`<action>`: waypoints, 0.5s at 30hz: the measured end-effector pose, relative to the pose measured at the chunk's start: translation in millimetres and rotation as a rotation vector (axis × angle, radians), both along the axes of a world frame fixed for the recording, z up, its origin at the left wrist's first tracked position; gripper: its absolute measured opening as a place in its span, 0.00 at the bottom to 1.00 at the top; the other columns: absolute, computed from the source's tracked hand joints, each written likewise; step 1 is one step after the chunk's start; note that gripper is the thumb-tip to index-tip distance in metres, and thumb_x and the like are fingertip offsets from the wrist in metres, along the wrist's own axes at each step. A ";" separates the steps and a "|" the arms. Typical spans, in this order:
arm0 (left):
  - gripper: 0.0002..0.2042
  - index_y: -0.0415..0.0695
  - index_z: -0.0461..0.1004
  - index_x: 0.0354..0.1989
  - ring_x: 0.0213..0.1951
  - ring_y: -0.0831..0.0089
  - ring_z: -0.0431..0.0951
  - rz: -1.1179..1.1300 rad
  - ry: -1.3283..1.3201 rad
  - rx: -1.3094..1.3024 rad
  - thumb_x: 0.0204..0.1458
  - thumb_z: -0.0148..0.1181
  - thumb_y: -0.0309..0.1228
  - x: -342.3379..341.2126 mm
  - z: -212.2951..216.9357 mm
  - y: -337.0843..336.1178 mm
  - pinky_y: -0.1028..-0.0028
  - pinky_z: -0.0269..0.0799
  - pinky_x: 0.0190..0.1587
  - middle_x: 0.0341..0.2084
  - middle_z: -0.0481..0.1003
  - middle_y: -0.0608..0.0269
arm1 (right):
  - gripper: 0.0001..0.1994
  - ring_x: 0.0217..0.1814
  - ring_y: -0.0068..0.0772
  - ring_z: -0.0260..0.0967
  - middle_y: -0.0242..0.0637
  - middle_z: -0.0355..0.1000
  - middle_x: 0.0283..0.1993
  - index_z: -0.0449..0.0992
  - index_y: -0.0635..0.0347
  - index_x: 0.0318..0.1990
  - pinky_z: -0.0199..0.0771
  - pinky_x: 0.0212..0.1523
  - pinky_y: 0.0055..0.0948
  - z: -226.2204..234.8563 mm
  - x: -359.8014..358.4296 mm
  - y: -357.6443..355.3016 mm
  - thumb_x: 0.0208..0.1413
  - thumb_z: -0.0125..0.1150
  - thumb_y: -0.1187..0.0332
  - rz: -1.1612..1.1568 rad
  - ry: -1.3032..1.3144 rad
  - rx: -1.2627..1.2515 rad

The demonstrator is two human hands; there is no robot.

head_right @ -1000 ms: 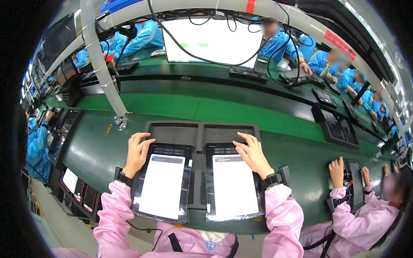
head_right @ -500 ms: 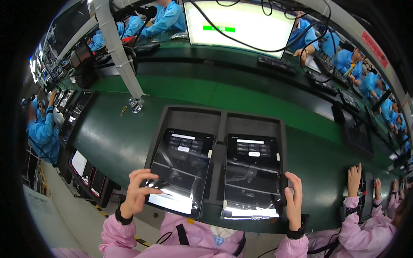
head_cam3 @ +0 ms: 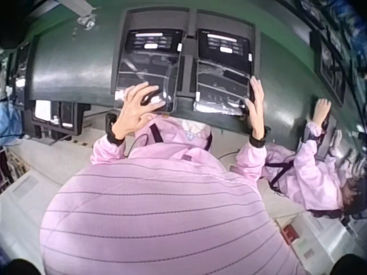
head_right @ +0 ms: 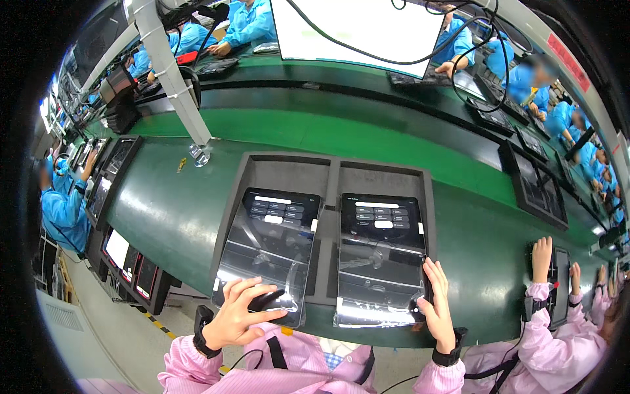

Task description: Testing and inspecting electronic panels or tablet screens on a factory assembly line.

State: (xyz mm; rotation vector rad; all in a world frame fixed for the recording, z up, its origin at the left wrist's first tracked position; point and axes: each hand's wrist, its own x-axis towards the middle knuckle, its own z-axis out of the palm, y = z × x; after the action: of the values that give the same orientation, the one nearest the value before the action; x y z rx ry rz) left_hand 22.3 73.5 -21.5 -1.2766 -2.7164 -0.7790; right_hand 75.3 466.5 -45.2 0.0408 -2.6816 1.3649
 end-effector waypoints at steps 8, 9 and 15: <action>0.20 0.62 0.79 0.46 0.58 0.58 0.59 0.115 0.046 0.041 0.50 0.46 0.51 0.8 4.8 -8.3 0.58 0.42 0.62 0.55 0.67 0.61 | 0.41 0.76 0.48 0.32 0.45 0.46 0.72 0.52 0.64 0.67 0.31 0.72 0.42 -3.1 1.7 6.2 0.40 0.55 0.65 0.043 -0.001 -0.003; 0.21 0.62 0.80 0.45 0.58 0.59 0.59 0.140 0.069 0.048 0.54 0.42 0.54 0.6 5.7 -9.1 0.57 0.42 0.61 0.55 0.67 0.60 | 0.41 0.76 0.48 0.32 0.45 0.45 0.72 0.52 0.64 0.67 0.31 0.72 0.43 -3.6 2.0 6.5 0.40 0.55 0.64 0.049 -0.003 -0.016; 0.31 0.58 0.81 0.42 0.58 0.55 0.59 0.170 0.130 0.035 0.59 0.27 0.58 -5.2 11.3 -14.5 0.54 0.46 0.59 0.53 0.67 0.54 | 0.42 0.76 0.48 0.31 0.45 0.45 0.72 0.51 0.64 0.67 0.31 0.72 0.43 -5.0 2.1 8.8 0.39 0.55 0.65 0.059 -0.010 -0.042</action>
State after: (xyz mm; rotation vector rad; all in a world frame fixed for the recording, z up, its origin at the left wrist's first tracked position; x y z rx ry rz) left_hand 17.2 59.0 -10.2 -1.0342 -2.6514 -0.6969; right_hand 77.4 475.3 -50.2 0.1092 -2.6795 1.4415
